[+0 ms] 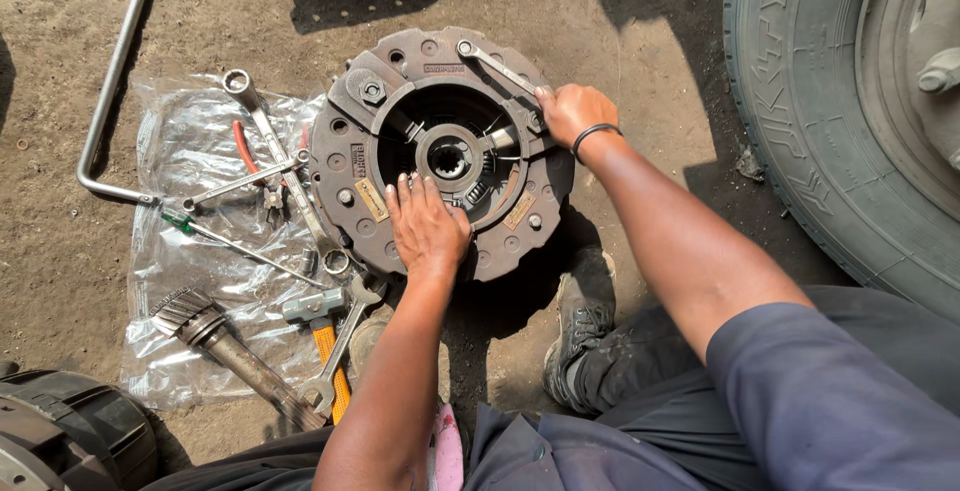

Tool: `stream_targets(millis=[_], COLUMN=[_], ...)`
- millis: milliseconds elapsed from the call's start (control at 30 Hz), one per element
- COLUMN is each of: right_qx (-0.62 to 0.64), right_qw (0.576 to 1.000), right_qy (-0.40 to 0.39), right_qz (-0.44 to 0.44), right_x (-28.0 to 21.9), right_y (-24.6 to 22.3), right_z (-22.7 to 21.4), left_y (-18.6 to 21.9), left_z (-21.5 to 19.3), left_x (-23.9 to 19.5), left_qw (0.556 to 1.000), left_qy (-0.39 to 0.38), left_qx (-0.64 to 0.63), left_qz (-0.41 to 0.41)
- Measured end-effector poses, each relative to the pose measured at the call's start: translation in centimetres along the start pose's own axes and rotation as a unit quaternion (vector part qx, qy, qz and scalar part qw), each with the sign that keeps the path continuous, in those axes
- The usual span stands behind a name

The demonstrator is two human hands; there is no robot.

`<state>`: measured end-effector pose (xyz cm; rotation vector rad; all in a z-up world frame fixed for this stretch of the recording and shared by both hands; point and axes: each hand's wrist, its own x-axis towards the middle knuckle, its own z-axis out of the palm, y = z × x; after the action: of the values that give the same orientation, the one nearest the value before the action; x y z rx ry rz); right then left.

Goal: The person sits on the ground and uses a wrench to tighten bolts on a circular mechanical component, likely a brake drum assembly. They also insert a cylindrical metal part into the center of the assembly and continue to adjust the bolts.

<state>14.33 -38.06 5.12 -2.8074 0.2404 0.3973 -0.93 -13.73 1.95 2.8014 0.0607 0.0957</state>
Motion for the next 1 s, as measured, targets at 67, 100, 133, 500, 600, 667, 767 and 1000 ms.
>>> stream_targets(millis=[67,100,133,500,600,667,767,1000], right_qx=[0.022,0.016,0.010,0.148,0.199,0.193,0.192,0.216], right_qw=[0.998,0.997,0.995,0.966,0.959,0.966,0.975,0.974], right_qy=[-0.050,-0.074,-0.097,0.033,0.061,0.060,0.041,0.068], right_qz=[-0.005,-0.012,-0.018,0.209,0.192,0.160,0.102,0.022], right_x=[0.4,0.3,0.2,-5.2,-6.4,-6.4,-5.8,-7.9], right_y=[1.5,2.3,2.7,-2.5,-3.7,-3.1,-2.1,-1.1], right_z=[-0.3,-0.5,-0.6,4.3,7.0,7.6,7.7,4.5], left_y=[-0.2,-0.1,0.0,0.2,0.2,0.2,0.1,-1.0], left_z=[0.0,0.0,-0.1,-0.2,-0.1,-0.1,0.0,1.0], left_x=[-0.2,-0.2,-0.2,0.2,0.1,0.2,0.0,-0.5], left_qw=[1.000,1.000,1.000,0.998,0.998,0.999,0.999,0.993], left_qy=[-0.006,-0.007,-0.011,-0.043,-0.042,-0.044,-0.029,0.070], left_qx=[0.000,-0.002,0.003,0.039,0.033,0.030,0.011,-0.097], left_qz=[0.002,0.001,0.001,-0.005,-0.010,-0.012,-0.008,0.001])
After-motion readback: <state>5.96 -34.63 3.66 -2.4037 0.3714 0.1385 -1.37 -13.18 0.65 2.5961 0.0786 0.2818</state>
